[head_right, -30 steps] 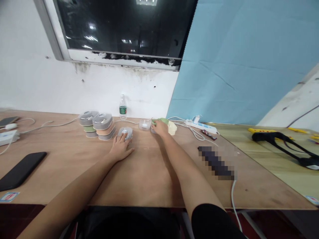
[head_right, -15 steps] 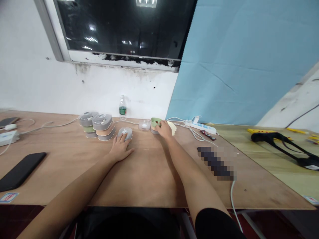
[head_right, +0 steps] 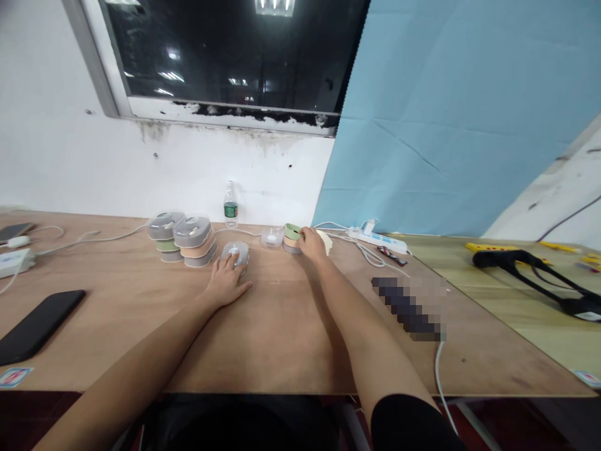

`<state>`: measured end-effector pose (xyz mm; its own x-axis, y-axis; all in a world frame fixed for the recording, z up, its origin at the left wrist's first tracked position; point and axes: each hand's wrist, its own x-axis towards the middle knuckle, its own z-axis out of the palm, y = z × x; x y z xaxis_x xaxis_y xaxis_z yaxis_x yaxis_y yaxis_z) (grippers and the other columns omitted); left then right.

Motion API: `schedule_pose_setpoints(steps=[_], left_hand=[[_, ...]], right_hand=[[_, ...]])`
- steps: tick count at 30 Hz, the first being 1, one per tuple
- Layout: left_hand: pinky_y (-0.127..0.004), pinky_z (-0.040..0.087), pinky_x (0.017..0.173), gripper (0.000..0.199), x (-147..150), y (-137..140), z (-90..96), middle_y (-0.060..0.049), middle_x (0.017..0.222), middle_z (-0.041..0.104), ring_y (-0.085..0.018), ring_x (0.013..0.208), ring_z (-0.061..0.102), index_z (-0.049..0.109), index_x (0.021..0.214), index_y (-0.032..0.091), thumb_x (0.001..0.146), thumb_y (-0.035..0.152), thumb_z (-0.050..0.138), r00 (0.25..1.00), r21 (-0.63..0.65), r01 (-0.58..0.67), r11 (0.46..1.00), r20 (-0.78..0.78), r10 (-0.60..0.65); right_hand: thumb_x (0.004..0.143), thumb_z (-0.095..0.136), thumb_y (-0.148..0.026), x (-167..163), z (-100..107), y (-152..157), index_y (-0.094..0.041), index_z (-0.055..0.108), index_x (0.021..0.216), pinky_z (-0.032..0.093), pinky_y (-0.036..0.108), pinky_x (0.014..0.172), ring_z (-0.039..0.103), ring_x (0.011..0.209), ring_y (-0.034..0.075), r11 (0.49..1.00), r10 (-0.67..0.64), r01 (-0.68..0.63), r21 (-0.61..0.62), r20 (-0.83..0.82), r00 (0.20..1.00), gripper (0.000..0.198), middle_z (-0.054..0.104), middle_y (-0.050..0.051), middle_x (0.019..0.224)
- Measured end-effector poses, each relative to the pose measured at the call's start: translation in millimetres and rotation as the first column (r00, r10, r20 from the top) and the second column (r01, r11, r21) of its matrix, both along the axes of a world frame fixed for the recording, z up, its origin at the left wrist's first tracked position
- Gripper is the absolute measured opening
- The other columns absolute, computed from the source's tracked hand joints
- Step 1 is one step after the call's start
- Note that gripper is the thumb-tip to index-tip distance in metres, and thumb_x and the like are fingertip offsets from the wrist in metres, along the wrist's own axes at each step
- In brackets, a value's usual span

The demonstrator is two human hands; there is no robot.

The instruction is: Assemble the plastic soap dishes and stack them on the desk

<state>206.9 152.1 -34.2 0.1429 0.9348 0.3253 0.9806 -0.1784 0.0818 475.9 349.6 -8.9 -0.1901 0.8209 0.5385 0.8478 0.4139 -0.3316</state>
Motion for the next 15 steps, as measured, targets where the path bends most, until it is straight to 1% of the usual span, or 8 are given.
schedule_pose_setpoints(steps=[4, 10, 15], left_hand=[[-0.057, 0.012, 0.113, 0.055, 0.2, 0.3, -0.2, -0.015, 0.154, 0.028, -0.035, 0.142, 0.022, 0.055, 0.127, 0.024, 0.084, 0.057, 0.051, 1.000, -0.010, -0.007, 1.000, 0.002, 0.007], [-0.057, 0.013, 0.113, 0.053, 0.3, 0.4, 0.0, -0.014, 0.153, 0.030, -0.034, 0.141, 0.023, 0.057, 0.125, 0.024, 0.083, 0.057, 0.052, 1.000, -0.001, -0.005, 1.000, 0.004, 0.006], [-0.056, 0.013, 0.113, 0.054, -0.4, 0.2, -0.5, -0.013, 0.153, 0.030, -0.033, 0.141, 0.023, 0.057, 0.125, 0.024, 0.083, 0.057, 0.052, 1.000, 0.005, -0.004, 1.000, 0.004, 0.004]], right_hand=[[0.074, 0.044, -0.011, 2.9, 0.8, 3.6, -0.020, 0.061, 0.096, 0.044, 0.032, 0.082, 0.055, 0.093, 0.022, 1.000, 0.024, -0.024, -0.002, 0.010, 1.000, 0.029, 0.059, 0.007, 0.099], [0.072, 0.048, -0.016, 1.6, 1.0, 0.2, -0.021, 0.062, 0.091, 0.044, 0.031, 0.078, 0.055, 0.088, 0.021, 1.000, -0.029, 0.029, 0.009, 0.005, 1.000, 0.024, 0.058, 0.006, 0.097], [0.071, 0.048, -0.014, 0.8, -0.4, -0.7, -0.020, 0.062, 0.088, 0.044, 0.031, 0.080, 0.054, 0.091, 0.021, 1.000, -0.008, 0.008, 0.028, 0.013, 1.000, 0.023, 0.058, 0.006, 0.095]])
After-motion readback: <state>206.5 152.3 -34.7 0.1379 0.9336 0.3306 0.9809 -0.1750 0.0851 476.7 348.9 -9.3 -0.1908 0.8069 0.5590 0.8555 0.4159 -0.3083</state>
